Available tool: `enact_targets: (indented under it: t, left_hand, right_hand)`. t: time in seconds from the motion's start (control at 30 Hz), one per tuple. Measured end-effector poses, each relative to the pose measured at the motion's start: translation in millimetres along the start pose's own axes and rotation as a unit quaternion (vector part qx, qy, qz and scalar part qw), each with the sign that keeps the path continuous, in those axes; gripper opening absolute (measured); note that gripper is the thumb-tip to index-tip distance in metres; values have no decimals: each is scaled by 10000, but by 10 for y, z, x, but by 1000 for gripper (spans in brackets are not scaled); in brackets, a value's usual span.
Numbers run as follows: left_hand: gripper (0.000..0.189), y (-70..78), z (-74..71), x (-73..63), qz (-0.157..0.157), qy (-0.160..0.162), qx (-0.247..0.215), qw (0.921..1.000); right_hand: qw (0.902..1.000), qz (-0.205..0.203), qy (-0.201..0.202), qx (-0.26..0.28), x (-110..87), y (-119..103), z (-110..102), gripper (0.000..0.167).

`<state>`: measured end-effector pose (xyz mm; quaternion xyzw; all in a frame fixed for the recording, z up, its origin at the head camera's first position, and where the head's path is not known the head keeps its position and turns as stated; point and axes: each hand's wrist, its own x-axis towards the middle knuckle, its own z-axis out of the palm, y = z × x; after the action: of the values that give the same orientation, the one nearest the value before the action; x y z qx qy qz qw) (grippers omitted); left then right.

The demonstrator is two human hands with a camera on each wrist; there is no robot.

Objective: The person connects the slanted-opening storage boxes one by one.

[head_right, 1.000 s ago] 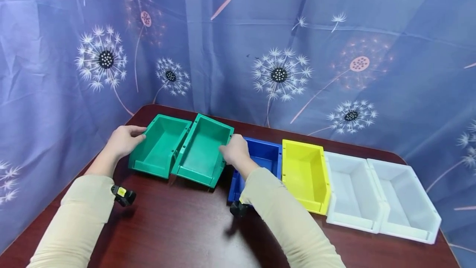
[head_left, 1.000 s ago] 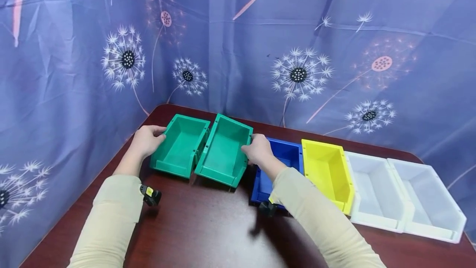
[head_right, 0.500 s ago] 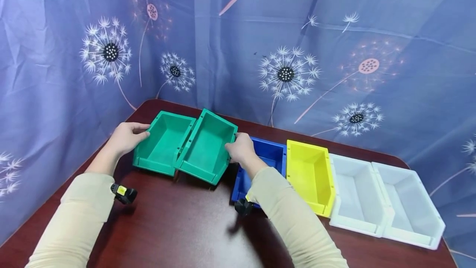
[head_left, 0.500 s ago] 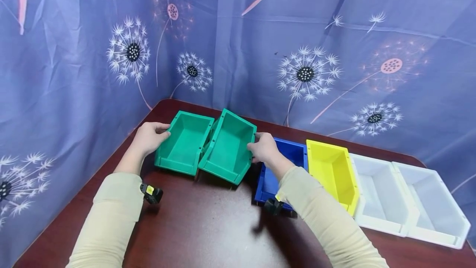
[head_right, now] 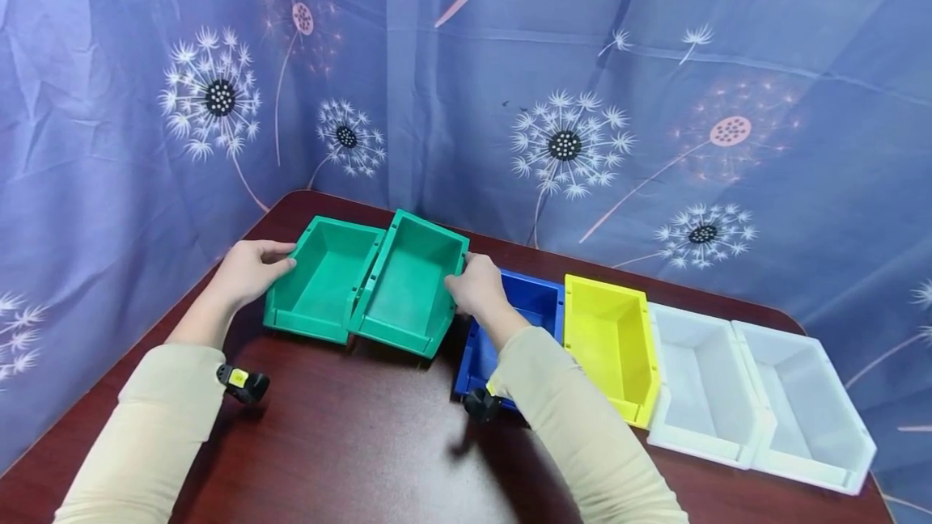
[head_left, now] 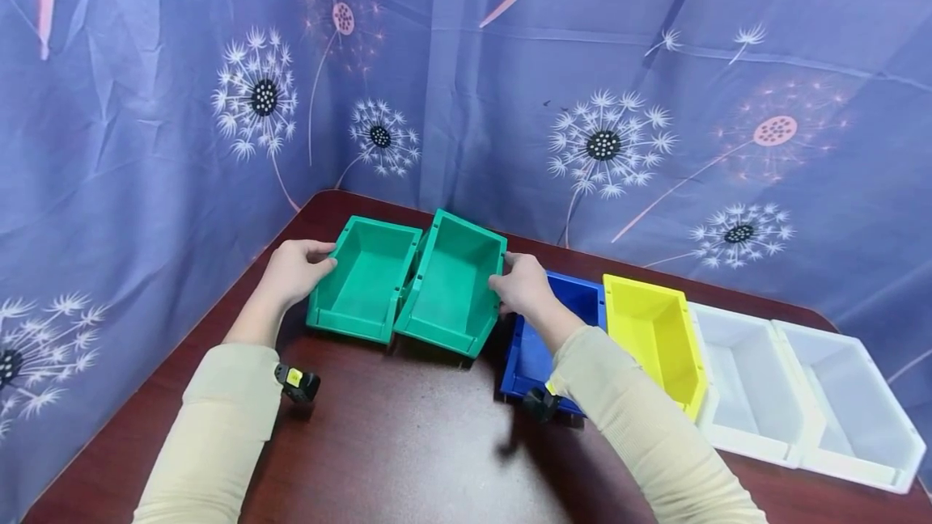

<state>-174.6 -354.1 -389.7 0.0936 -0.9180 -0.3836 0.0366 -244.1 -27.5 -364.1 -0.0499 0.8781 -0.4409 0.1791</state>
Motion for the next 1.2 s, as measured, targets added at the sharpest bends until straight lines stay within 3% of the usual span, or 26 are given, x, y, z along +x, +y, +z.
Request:
enact_targets:
  t: [0.43,0.57,0.73,0.87,1.07,1.2]
  left_hand:
    - [40,68,32,-57,161,47,48,9998]
    - [39,66,54,-72,140,96,-10,9999]
    - [40,92,100,-103,51,83,-91,9999]
    - [40,122,125,-126,27,135,-75,9999]
    - [41,156,146,-152,-45,154,-117,9998]
    - [40,144,177,-154,-27,187,-146,9997]
  right_hand:
    - [9994,-179,116,-257,-2,-91,-172,56]
    - [9957,-443,293,-754,-40,-155,-160,62]
    - [9807,-675,400,-1792,-130,-256,-9,99]
    - [9680,-560,444,-2407,-195,-356,143,117]
    - [9443,-544,648,-3180,-225,-387,294,118]
    - [9336,-971,683,-3380,-182,-349,328,112]
